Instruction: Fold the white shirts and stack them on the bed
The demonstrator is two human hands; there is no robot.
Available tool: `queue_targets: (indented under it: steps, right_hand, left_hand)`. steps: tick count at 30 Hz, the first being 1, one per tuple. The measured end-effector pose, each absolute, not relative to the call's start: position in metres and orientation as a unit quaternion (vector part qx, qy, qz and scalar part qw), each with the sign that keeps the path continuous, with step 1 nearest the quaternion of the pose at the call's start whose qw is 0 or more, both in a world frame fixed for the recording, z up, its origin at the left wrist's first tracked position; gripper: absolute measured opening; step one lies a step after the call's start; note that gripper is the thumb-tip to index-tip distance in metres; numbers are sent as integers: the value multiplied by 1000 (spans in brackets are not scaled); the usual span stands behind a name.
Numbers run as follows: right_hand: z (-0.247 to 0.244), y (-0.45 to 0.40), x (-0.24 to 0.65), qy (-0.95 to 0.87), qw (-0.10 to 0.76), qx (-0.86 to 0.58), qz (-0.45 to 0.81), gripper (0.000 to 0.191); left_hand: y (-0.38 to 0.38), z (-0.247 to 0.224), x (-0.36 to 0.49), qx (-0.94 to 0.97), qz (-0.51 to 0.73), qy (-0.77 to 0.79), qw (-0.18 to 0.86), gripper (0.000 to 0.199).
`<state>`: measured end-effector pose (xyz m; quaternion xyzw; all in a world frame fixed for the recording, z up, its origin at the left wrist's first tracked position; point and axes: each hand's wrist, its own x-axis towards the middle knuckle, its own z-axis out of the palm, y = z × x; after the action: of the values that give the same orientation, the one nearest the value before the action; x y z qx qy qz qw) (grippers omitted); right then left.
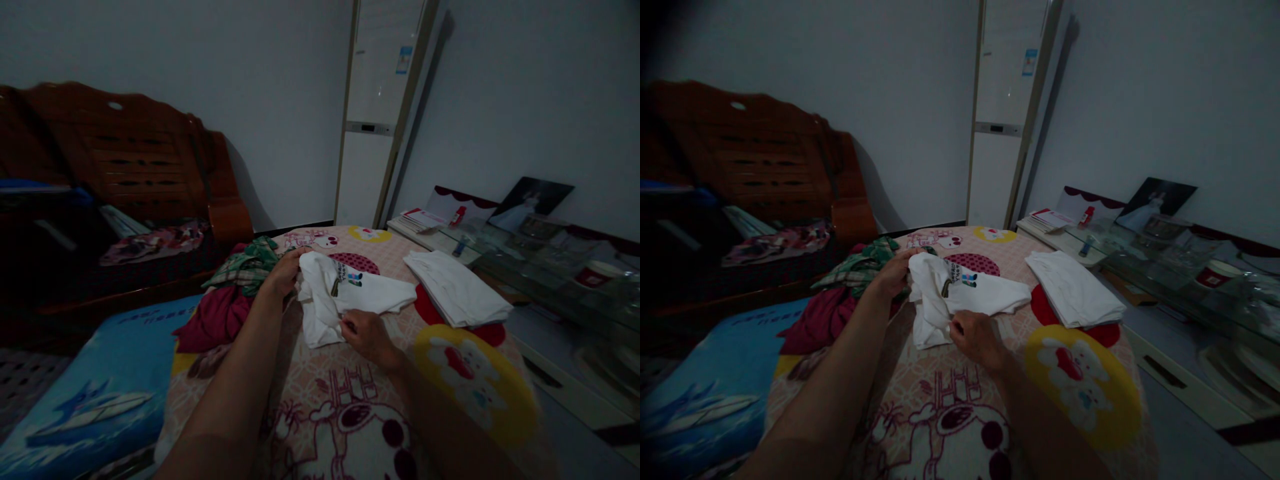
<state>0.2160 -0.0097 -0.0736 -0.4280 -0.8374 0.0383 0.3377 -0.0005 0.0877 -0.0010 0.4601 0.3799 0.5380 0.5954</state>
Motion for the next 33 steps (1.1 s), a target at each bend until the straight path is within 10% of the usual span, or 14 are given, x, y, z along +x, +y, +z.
queue_targets:
  steps: [17,33]
  right_hand:
    - [-77,19,246,-746,459,-478,-70,43]
    - [-54,14,242,-676,518,-453,264,16]
  left_hand:
    - [67,9,3,491,466,250,693,18]
    - [68,3,2,512,435,213,709,17]
